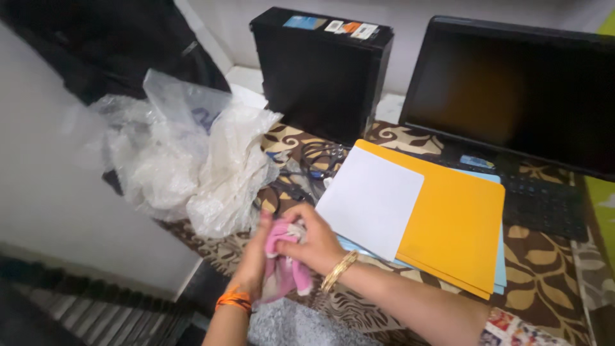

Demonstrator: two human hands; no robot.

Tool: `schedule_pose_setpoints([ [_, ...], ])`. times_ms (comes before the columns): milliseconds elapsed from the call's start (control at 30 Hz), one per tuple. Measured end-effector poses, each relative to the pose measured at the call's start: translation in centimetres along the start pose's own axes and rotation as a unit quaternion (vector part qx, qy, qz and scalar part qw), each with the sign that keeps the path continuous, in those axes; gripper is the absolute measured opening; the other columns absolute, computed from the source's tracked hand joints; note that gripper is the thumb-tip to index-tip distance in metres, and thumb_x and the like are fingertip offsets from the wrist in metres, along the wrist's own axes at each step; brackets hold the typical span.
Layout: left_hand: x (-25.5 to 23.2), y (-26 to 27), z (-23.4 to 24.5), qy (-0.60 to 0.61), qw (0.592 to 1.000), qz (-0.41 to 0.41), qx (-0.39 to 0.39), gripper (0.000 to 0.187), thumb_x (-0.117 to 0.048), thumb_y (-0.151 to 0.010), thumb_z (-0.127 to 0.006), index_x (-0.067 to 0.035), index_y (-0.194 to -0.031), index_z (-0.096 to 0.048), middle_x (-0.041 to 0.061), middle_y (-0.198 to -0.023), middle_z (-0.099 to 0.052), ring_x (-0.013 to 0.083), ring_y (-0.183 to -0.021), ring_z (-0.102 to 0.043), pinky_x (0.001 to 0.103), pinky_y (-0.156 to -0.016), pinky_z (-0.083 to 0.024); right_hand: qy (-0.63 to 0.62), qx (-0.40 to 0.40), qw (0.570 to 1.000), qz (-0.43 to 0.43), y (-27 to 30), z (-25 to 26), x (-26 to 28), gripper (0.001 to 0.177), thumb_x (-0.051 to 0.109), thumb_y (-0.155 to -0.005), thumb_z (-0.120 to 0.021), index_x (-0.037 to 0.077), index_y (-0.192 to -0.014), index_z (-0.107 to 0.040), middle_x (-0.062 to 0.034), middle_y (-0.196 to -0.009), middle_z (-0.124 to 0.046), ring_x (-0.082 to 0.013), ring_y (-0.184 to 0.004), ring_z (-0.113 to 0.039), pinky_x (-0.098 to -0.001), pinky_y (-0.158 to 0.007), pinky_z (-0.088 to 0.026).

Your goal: The person wipes the surfaces of yellow and blue folders with a pink cloth. They also briefly handle a small bottle and eyeglasses on a shelf before returning to wipe the folders and placing them on the shelf.

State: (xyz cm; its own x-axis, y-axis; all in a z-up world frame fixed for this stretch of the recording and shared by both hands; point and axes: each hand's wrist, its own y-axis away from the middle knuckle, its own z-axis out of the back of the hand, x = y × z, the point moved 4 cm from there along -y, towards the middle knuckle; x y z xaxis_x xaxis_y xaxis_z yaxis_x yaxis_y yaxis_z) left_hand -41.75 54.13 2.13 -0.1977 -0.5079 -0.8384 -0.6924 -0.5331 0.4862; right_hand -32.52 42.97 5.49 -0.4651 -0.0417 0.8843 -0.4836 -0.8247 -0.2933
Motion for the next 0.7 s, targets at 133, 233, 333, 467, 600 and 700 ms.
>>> schedule_pose_setpoints([
  [133,-4.1,0.2,-1.6,0.151,0.987,-0.023,0.056,0.097,-0.079,-0.088,-0.037,0.002,-0.135,-0.060,0.016,-0.124,-0.071,0.0283,-0.112,-0.069,0.045,-0.098,-0.054,0.111,0.005,0.978,0.174,0.2,1.4,2.6,0.082,0.019,-0.074,-0.092,-0.001,-0.140,-0.047,-0.0296,-0.152,-0.045,-0.0446,-0.140,-0.043,-0.0458,-0.113,-0.036],
  [233,-5.6,-1.2,-4.1,0.094,0.986,-0.029,0.134,0.096,-0.079,-0.088,-0.036,0.002,-0.132,-0.062,0.015,-0.125,-0.072,0.0276,-0.111,-0.070,0.046,-0.098,-0.054,0.143,-0.025,0.982,0.123,-0.5,5.2,2.2,0.074,0.006,-0.071,-0.077,0.006,-0.143,-0.058,-0.0202,-0.150,-0.059,-0.0340,-0.139,-0.058,-0.0407,-0.117,-0.046],
  [333,-5.8,-4.2,-6.3,-0.091,0.985,-0.105,0.103,0.079,-0.070,-0.088,-0.043,-0.006,-0.125,-0.069,0.013,-0.120,-0.077,0.0267,-0.107,-0.073,0.043,-0.096,-0.053,0.111,-0.134,0.984,0.020,-1.7,12.1,1.3,0.069,0.009,-0.071,-0.080,0.006,-0.136,-0.057,-0.0150,-0.129,-0.070,-0.0263,-0.115,-0.071,-0.0352,-0.097,-0.058],
  [467,-3.7,-8.0,-9.7,-0.455,0.861,-0.223,-0.044,0.045,-0.044,-0.094,-0.061,-0.007,-0.115,-0.076,0.020,-0.114,-0.077,0.0360,-0.109,-0.070,0.046,-0.098,-0.053,0.081,-0.305,0.935,-0.162,0.1,20.4,-1.0,0.068,0.010,-0.074,-0.080,0.007,-0.137,-0.054,-0.0114,-0.115,-0.074,-0.0209,-0.099,-0.074,-0.0314,-0.082,-0.060],
  [600,-2.4,-10.0,-11.4,-0.555,0.802,-0.204,-0.081,0.043,-0.035,-0.089,-0.070,-0.006,-0.121,-0.068,0.023,-0.118,-0.070,0.0408,-0.112,-0.066,0.048,-0.098,-0.051,0.129,-0.338,0.904,-0.227,3.6,24.2,-3.9,0.059,0.012,-0.073,-0.077,0.006,-0.131,-0.063,-0.0134,-0.113,-0.077,-0.0253,-0.099,-0.076,-0.0348,-0.085,-0.058],
  [700,-2.6,-9.7,-12.2,-0.621,0.740,-0.240,-0.095,0.049,-0.041,-0.088,-0.073,-0.005,-0.121,-0.068,0.021,-0.116,-0.071,0.0402,-0.114,-0.063,0.047,-0.100,-0.051,0.200,-0.334,0.872,-0.296,5.1,24.7,-7.1,0.069,0.016,-0.070,-0.080,0.006,-0.135,-0.059,-0.0175,-0.117,-0.074,-0.0302,-0.103,-0.073,-0.0380,-0.090,-0.056],
])
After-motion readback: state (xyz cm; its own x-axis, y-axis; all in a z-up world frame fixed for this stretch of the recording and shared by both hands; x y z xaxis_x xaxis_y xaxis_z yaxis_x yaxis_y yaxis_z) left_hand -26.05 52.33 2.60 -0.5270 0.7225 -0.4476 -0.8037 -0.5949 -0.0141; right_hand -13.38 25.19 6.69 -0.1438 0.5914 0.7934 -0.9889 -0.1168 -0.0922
